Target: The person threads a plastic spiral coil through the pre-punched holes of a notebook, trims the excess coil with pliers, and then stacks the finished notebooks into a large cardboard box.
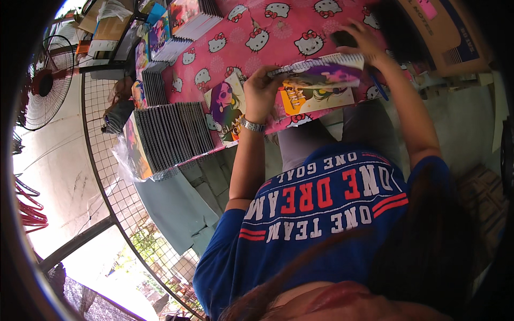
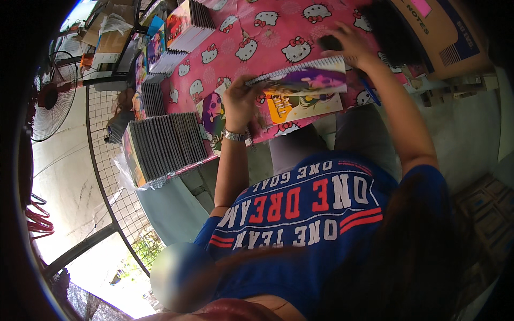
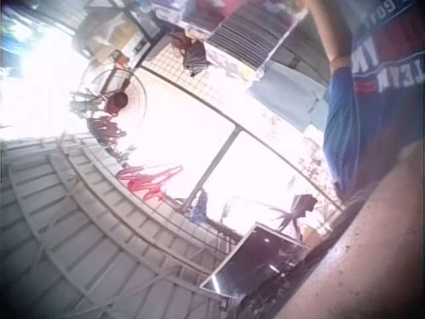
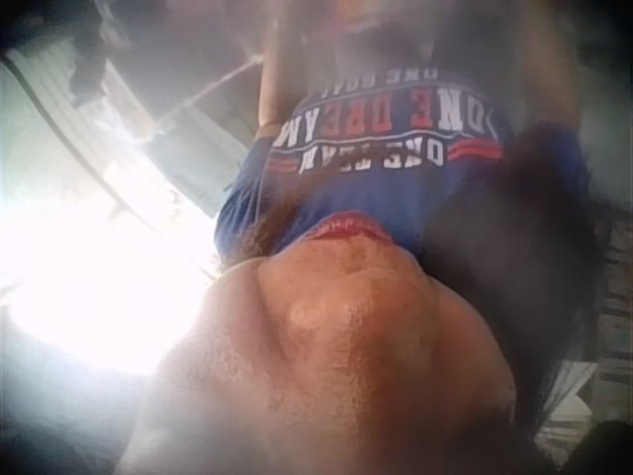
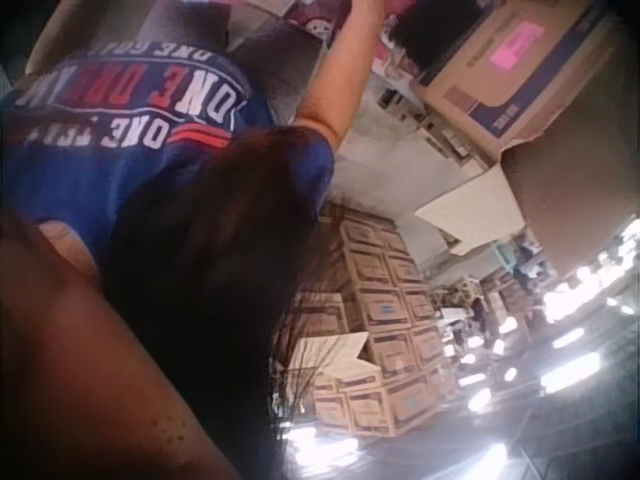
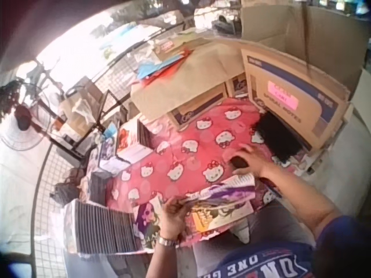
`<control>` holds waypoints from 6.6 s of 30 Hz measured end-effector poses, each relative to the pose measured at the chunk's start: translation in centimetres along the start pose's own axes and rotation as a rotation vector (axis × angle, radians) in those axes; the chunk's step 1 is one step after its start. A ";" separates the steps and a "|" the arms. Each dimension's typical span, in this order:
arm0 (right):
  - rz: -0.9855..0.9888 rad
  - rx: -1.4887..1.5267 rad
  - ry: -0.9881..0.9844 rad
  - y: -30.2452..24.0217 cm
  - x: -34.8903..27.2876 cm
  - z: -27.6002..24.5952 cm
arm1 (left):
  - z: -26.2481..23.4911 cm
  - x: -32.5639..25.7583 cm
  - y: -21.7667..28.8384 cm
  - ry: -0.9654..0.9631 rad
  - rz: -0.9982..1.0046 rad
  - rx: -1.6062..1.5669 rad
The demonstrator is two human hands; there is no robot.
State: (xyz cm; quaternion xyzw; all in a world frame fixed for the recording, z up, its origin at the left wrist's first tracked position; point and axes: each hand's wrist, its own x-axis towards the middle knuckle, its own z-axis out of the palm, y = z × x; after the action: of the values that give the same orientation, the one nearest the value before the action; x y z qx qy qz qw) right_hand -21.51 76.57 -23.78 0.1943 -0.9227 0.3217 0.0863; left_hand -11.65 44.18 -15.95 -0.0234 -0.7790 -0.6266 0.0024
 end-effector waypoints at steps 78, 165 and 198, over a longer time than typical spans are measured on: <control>0.051 0.007 0.381 -1.0 1.3 -7.2 | 3.0 0.4 5.1 -0.215 0.526 0.881; 0.049 1.333 -0.910 -8.4 -0.6 -4.1 | 5.5 -1.4 1.6 -0.098 0.485 0.813; 0.197 1.518 -0.729 -10.0 0.3 -1.9 | 1.6 0.8 0.9 -0.120 0.594 0.733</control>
State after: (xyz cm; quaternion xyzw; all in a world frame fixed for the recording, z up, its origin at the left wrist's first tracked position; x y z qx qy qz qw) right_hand -17.61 70.52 -16.60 0.2100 -0.4393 0.7771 -0.3987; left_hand -12.38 45.94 -15.42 -0.2790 -0.9070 -0.2804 0.1446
